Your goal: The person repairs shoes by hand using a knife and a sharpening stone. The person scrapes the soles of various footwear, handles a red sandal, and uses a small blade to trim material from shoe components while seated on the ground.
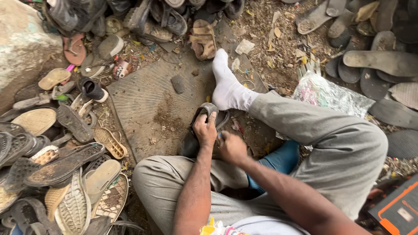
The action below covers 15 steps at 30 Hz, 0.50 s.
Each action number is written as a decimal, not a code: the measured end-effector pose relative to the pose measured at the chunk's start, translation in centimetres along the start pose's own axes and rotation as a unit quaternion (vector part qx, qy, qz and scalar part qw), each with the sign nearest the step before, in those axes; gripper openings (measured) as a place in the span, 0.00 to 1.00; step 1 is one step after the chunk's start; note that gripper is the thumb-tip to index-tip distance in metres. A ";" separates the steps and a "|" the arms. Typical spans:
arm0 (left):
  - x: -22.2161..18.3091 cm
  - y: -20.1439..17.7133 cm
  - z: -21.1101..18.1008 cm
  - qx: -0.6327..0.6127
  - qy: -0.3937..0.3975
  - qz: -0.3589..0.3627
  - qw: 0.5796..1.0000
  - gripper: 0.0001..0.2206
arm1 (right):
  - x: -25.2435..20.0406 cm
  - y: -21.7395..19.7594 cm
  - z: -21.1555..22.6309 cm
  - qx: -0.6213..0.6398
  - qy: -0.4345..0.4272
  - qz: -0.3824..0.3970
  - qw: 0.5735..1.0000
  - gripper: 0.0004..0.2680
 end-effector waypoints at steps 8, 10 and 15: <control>1.7 -2.1 0.8 -0.178 -0.253 0.061 0.949 0.19 | -6.3 2.9 -1.7 -0.022 0.094 0.110 0.989 0.13; 1.6 -3.2 -1.6 -0.038 -0.132 0.106 0.985 0.20 | -6.0 2.2 -1.4 -0.020 0.074 0.097 0.992 0.13; -1.1 -2.8 -2.3 0.416 0.204 0.204 0.862 0.21 | -4.0 1.7 -3.4 -0.022 0.096 0.095 0.991 0.13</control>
Point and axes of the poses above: each hand's wrist, its own x-axis towards the middle knuckle, its own y-axis out of the palm, z = x × y, the point moved 9 cm from there along x, towards the middle knuckle, and after that the axes turned 14 degrees about -y, right-handed, at the moved point
